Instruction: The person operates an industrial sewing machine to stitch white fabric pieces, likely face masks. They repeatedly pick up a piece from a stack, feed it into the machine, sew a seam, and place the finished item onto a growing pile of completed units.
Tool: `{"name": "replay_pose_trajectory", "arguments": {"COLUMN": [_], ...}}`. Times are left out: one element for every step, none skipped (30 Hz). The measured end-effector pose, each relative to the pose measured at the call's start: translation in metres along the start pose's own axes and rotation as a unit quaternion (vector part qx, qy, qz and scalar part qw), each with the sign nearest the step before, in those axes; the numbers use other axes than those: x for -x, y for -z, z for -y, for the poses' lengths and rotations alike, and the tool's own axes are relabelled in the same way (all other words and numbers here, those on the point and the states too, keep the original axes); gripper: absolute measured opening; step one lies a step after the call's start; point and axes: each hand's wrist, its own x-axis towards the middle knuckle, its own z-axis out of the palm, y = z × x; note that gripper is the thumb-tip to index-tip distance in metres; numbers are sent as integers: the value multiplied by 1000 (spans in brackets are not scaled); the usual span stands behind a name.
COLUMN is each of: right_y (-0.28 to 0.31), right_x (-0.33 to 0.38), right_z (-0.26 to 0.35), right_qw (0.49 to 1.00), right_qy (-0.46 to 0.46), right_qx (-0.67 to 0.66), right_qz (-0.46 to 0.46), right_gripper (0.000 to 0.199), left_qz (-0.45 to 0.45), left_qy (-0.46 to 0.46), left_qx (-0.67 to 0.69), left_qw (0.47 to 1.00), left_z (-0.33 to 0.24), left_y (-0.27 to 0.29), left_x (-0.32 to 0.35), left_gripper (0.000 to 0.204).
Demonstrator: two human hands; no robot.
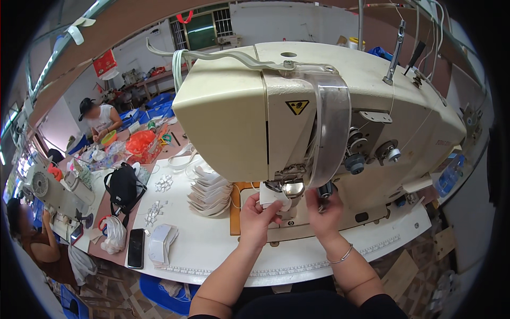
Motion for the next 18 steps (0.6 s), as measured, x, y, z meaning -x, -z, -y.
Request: {"name": "replay_pose_trajectory", "arguments": {"right_y": [0, 0, 2, 2, 3, 3, 4, 5, 7, 9, 10, 12, 13, 13, 12, 11, 10, 7], "right_x": [-4, -6, -7, -11, -17, -20, -20, -19, -18, -18, -17, -15, -14, -12, -11, -10, -8, -7], "right_z": [-5, -8, -9, -5, 3, 8, 7, 4, 1, -4, -13, -19, -23, -27, -28, -24, -14, -9], "right_qw": [997, 990, 989, 988, 985, 979, 978, 977, 976, 976, 976, 976, 979, 980, 981, 971, 957, 936], "right_qy": [53, 104, 109, 124, 140, 156, 155, 153, 152, 145, 137, 129, 105, 81, 58, 125, 190, 254], "right_qx": [-3, -5, 27, 62, 97, 132, 140, 148, 156, 162, 166, 171, 174, 175, 176, 200, 221, 241], "right_qz": [-50, -99, -92, -67, -40, -13, -6, 0, 7, 13, 20, 26, 35, 43, 51, 29, 8, -14], "right_gripper": [14, 17, 22, 21, 21, 20, 20, 21, 21, 21, 20, 20, 19, 18, 17, 18, 19, 20], "left_qz": [2, 3, 4, 9, 14, 18, 26, 36, 44, 60, 74, 89, 95, 100, 105, 98, 90, 82], "left_qy": [0, 1, 2, 5, 7, 8, 18, 27, 36, 47, 58, 69, 73, 76, 80, 69, 58, 48], "left_qx": [-3, -7, -10, -6, -1, 4, 2, 0, -2, 0, 2, 3, 1, -2, -6, -10, -16, -22], "left_qw": [1000, 1000, 1000, 1000, 1000, 1000, 999, 999, 998, 997, 996, 994, 993, 992, 991, 993, 994, 995], "left_z": [-1, -1, -2, -3, -5, -7, -9, -10, -12, -14, -15, -16, -17, -19, -21, -21, -20, -20], "left_y": [0, 0, 1, 2, 3, 4, 5, 6, 8, 9, 12, 13, 14, 15, 16, 15, 13, 11], "left_x": [-1, -2, -3, -5, -7, -9, -10, -11, -12, -15, -18, -20, -21, -23, -24, -23, -20, -19], "left_gripper": [31, 30, 29, 31, 33, 36, 34, 33, 31, 30, 28, 27, 27, 27, 27, 28, 29, 30]}}
